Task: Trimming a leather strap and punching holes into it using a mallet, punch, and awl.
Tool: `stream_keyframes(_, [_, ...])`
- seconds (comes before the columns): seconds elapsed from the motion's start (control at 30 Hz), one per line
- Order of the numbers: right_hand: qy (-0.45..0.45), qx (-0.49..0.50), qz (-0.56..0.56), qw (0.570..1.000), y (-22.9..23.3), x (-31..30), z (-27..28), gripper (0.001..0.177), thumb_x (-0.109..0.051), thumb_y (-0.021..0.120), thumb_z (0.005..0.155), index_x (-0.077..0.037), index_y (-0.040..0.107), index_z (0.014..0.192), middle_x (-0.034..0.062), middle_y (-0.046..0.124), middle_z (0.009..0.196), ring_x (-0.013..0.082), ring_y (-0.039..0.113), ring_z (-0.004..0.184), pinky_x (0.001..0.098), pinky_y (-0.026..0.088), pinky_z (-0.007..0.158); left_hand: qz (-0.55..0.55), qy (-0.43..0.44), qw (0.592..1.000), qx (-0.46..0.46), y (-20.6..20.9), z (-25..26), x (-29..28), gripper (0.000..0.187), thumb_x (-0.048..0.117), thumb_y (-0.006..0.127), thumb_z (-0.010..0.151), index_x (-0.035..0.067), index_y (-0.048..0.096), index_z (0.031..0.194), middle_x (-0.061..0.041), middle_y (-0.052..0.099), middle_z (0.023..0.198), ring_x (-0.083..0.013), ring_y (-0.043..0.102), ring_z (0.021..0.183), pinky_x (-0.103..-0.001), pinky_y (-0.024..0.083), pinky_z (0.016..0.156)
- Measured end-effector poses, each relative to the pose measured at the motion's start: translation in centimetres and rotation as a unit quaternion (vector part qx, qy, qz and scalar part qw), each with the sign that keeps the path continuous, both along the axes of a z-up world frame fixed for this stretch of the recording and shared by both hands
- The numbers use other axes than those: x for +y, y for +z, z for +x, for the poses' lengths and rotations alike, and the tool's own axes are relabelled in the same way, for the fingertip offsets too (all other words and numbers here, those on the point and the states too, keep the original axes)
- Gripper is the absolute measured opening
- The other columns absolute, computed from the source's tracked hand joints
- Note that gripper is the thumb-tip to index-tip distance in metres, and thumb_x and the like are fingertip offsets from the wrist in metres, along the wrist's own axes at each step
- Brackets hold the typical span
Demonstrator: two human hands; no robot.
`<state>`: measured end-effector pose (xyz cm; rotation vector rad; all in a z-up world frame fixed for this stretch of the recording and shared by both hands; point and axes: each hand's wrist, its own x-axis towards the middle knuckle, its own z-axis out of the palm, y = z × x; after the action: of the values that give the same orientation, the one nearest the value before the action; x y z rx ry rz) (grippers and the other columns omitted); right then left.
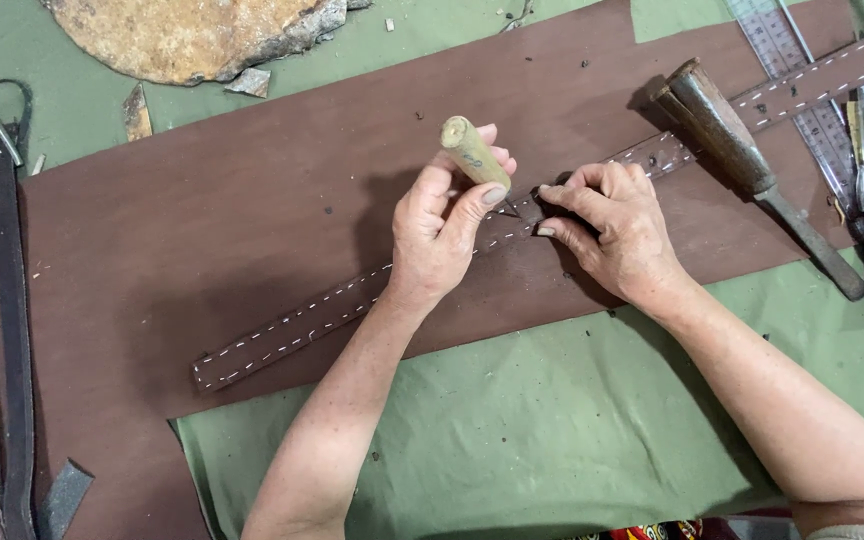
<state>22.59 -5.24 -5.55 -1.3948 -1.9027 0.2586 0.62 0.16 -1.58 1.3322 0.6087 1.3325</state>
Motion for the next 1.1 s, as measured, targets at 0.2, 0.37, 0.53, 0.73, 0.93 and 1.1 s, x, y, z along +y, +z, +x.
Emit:
stream_keyframes(0.2, [-0.009, -0.002, 0.016, 1.000, -0.1, -0.1, 0.0, 0.031, -0.032, 0.083, 0.093, -0.022, 0.077, 0.121, 0.0035, 0.063, 0.110, 0.0312, 0.061, 0.104, 0.0425, 0.047, 0.090, 0.073, 0.004, 0.995, 0.063, 0.6, 0.3, -0.2, 0.041, 0.002, 0.074, 0.097, 0.002, 0.063, 0.137, -0.018, 0.072, 0.121, -0.0290, 0.073, 0.113, -0.040, 0.065, 0.094])
stream_keyframes(0.37, [-0.110, -0.121, 0.111, 0.980, 5.5, -0.8, 3.9, 0.029, 0.000, 0.081, 0.100, -0.001, 0.071, 0.127, 0.0154, 0.070, 0.123, 0.0385, 0.060, 0.117, 0.0484, 0.037, 0.104, 0.183, 0.011, 0.963, 0.197, -0.7, 0.2, -0.2, 0.048, 0.013, 0.071, 0.104, 0.012, 0.051, 0.147, -0.008, 0.069, 0.131, -0.0222, 0.072, 0.111, -0.033, 0.060, 0.102])
stream_keyframes(0.53, [-0.243, -0.304, -0.039, 0.920, 3.0, -2.5, 10.4, 0.043, -0.029, 0.077, 0.100, -0.002, 0.061, 0.129, 0.0282, 0.061, 0.105, 0.0474, 0.055, 0.088, 0.0546, 0.044, 0.079, 0.168, 0.001, 0.962, 0.214, 1.2, 0.4, -0.5, 0.044, 0.015, 0.069, 0.102, 0.008, 0.055, 0.142, -0.009, 0.069, 0.122, -0.0217, 0.071, 0.104, -0.032, 0.059, 0.097])
stream_keyframes(0.73, [-0.147, -0.163, -0.119, 0.968, 10.0, -2.4, 7.3, 0.043, -0.017, 0.067, 0.099, 0.001, 0.055, 0.135, 0.0285, 0.063, 0.108, 0.0491, 0.058, 0.097, 0.0551, 0.045, 0.083, 0.145, -0.007, 0.961, 0.237, 1.8, 0.3, -0.8, 0.041, 0.018, 0.066, 0.101, 0.014, 0.057, 0.141, -0.006, 0.070, 0.122, -0.0202, 0.070, 0.106, -0.032, 0.055, 0.099])
stream_keyframes(0.93, [-0.003, 0.157, 0.008, 0.988, 23.2, -4.4, -0.2, 0.030, -0.005, 0.040, 0.118, 0.004, 0.036, 0.146, 0.0165, 0.034, 0.137, 0.0289, 0.031, 0.129, 0.0416, 0.026, 0.114, 0.147, -0.013, 0.960, 0.240, 1.7, 0.3, -0.8, 0.043, 0.021, 0.064, 0.103, 0.011, 0.055, 0.143, -0.006, 0.069, 0.119, -0.0195, 0.067, 0.098, -0.029, 0.052, 0.092])
stream_keyframes(1.1, [0.056, -0.248, -0.043, 0.966, 19.0, -2.8, 0.3, 0.078, -0.025, 0.070, 0.099, -0.013, 0.030, 0.164, 0.0083, 0.051, 0.084, 0.0261, 0.046, 0.043, 0.0448, 0.043, 0.035, 0.195, 0.014, 0.961, 0.195, 0.8, 0.5, -0.2, 0.030, 0.011, 0.073, 0.096, 0.000, 0.062, 0.122, -0.011, 0.069, 0.114, -0.0259, 0.071, 0.101, -0.036, 0.057, 0.092])
